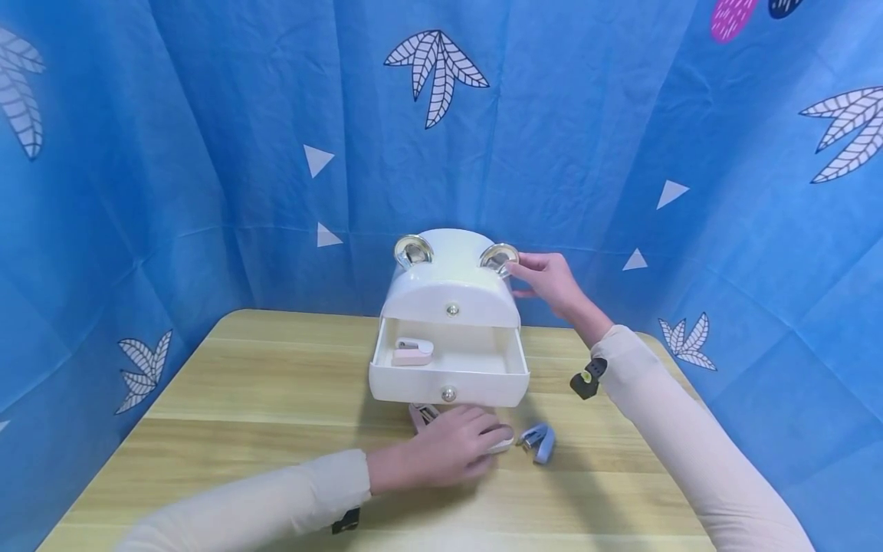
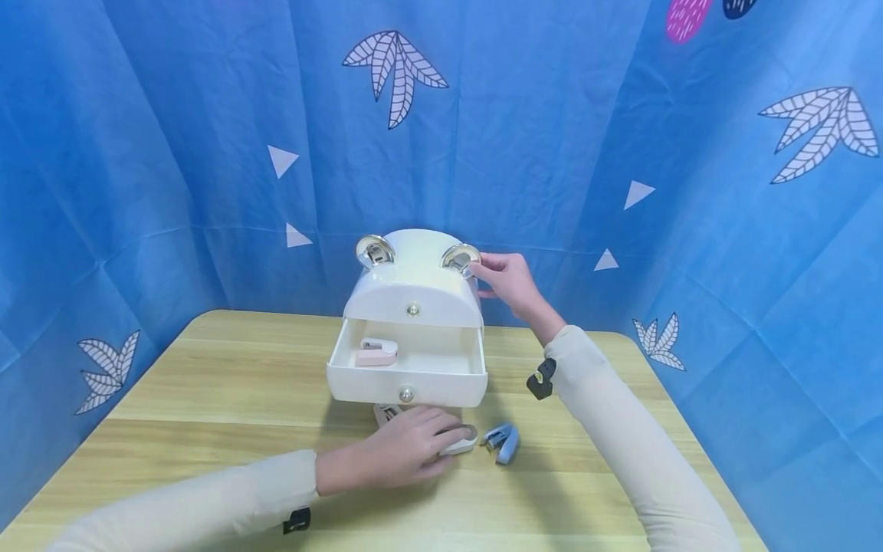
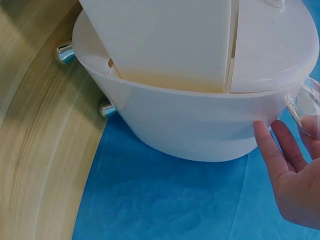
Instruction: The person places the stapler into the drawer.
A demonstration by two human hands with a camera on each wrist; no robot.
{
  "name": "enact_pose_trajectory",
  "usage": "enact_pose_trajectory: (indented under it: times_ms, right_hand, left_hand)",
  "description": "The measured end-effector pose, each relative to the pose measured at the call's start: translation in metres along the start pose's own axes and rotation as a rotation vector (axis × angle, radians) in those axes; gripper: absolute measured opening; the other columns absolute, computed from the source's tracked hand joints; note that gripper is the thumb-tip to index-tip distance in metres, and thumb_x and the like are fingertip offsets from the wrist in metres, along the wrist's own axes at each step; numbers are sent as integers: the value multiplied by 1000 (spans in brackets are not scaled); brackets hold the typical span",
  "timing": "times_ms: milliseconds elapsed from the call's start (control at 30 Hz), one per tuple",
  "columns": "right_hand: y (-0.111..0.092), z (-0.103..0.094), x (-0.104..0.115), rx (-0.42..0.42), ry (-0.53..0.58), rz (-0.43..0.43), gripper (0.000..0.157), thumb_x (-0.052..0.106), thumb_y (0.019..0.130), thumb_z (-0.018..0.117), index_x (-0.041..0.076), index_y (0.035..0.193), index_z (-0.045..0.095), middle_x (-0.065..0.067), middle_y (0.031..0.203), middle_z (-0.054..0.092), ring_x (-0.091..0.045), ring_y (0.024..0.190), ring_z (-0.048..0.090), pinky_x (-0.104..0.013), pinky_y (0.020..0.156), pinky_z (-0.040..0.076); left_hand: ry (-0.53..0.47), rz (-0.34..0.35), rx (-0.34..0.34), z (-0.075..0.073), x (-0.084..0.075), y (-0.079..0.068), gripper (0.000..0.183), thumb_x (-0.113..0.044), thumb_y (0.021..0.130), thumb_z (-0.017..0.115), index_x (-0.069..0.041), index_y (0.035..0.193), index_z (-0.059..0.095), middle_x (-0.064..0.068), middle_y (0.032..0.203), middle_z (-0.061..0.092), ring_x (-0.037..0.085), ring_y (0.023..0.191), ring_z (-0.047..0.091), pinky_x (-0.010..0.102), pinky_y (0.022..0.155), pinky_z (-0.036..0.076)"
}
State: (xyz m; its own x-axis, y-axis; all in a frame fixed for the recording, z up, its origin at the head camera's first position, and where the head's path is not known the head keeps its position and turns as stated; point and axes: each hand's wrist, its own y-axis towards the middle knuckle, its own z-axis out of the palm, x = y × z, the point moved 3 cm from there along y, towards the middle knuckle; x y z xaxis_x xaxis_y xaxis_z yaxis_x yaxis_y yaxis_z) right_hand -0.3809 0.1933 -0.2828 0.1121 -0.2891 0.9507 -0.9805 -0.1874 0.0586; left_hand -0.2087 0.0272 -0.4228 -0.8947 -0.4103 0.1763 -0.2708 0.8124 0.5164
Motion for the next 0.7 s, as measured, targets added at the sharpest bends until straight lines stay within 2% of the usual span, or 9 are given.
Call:
enact_pose_trajectory:
  times_ms: [200,300,700]
  right_hand:
    - [1,0,-1,-6,-4,-11,37,25,89,64,10,123,62,-9,129,58,-22,119,55,-39,80,56]
    - [1,1,-1,-4,-4,-9,38,26,89,64,10,124,62,-8,130,58,-22,120,55,-38,80,56]
    - [-1,2,0,-6,-7,-8,38,25,89,64,10,124,62,-9,129,58,-22,119,55,-39,79,56]
  left_hand:
    - [0,-32,18,15,2,-7,41,-24,82,64,-15,122,60,-3,108,65,10,96,61,22,83,51]
    - [13,-47,38,20,2,-9,42,-25,84,63,-16,125,59,-3,108,65,10,94,61,22,79,52]
    - [12,-110,141,28,4,-14,45,-26,85,60,-17,128,55,0,112,64,14,100,61,28,83,52]
